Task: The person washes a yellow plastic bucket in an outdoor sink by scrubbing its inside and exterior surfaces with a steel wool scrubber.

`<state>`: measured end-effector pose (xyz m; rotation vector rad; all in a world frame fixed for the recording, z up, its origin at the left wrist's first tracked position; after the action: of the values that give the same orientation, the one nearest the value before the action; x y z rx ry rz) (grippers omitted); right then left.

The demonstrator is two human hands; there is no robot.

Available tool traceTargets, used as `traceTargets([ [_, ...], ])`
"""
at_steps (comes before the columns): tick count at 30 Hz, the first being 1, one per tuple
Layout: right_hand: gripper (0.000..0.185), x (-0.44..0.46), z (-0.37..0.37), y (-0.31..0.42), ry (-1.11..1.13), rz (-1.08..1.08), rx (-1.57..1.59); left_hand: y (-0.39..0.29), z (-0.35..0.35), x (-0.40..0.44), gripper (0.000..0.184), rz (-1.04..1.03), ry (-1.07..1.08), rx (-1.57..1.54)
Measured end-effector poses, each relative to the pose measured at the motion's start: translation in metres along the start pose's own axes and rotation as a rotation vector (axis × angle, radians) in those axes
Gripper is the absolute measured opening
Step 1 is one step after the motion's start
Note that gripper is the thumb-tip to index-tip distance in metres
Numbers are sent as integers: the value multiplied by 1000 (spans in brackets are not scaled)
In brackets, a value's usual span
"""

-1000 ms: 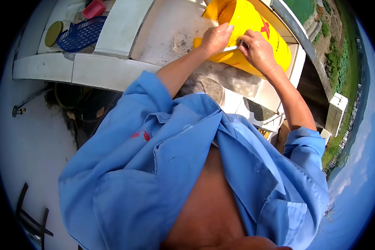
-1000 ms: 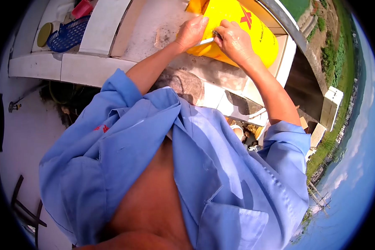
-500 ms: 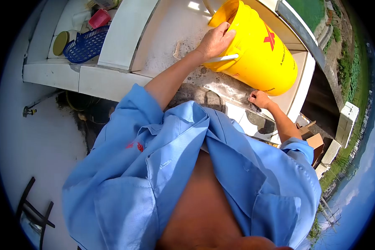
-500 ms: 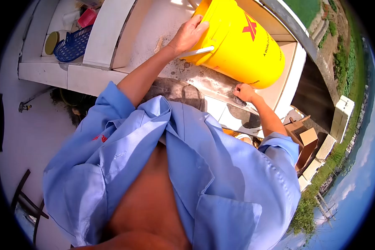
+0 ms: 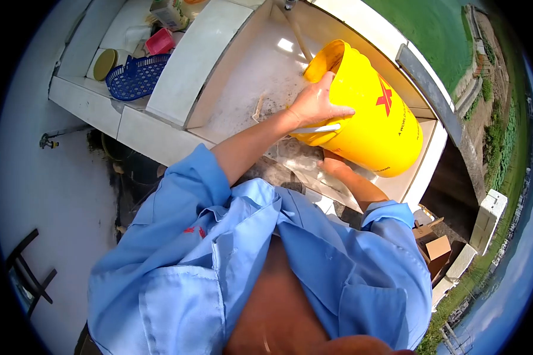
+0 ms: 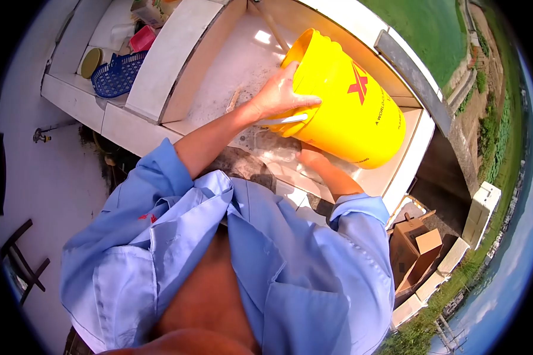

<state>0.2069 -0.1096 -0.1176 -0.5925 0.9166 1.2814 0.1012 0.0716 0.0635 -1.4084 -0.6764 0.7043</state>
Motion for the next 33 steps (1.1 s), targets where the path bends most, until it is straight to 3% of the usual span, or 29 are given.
traceTargets([
  [2,66,17,-1,13,-355,22,-248,2,0,-11,69,53,-5,30],
  [4,61,-2,13,41,-406,87,-343,10,-5,-19,64,25,-2,-109],
  [6,43,-35,31,59,-148,257,97,17,-8,-18,56,-11,6,-52],
  [8,36,-85,74,68,-130,334,329,13,-11,-17,48,-68,64,-123],
  [9,35,-114,95,73,-320,470,267,12,-12,-14,42,-113,91,-131],
  [12,33,-188,154,87,-440,487,237,15,-14,-10,42,-121,107,-222],
  [14,35,-216,190,80,-1005,412,308,22,-20,-12,39,-113,105,-334],
  [16,36,-209,205,73,-1292,272,287,23,-20,-20,38,3,158,-482],
  [17,36,-202,211,81,-1402,316,78,21,-17,-26,38,-18,170,-396],
  [20,31,-147,209,86,-1324,391,-102,33,-19,-42,34,20,169,-401],
  [23,24,-129,240,78,-1170,319,35,34,-13,-45,31,6,103,-644],
  [24,24,-120,250,72,-1279,296,-63,33,-12,-39,31,92,175,-675],
  [26,30,-92,278,44,-1350,152,-37,14,-6,-45,31,68,192,-544],
  [28,35,-42,303,4,-1011,122,195,25,-11,-63,31,65,212,-458],
  [30,39,-4,307,-15,-889,49,211,34,-8,-75,32,-28,185,-390],
  [32,40,21,303,-26,-750,-2,354,42,-7,-81,37,228,250,-561],
  [33,40,-17,300,-5,-786,86,445,41,-2,-74,36,142,237,-391],
])
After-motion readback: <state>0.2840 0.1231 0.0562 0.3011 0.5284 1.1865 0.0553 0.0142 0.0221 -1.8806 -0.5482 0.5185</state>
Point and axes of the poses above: each hand's wrist, its own x-axis towards the middle knuckle, its own z-axis out of the back of the hand, y = z × x, the point moved 5 cm from there along x, towards the middle knuckle, and after that the axes turned 15 degrees about -x, right-handed, at the moved point
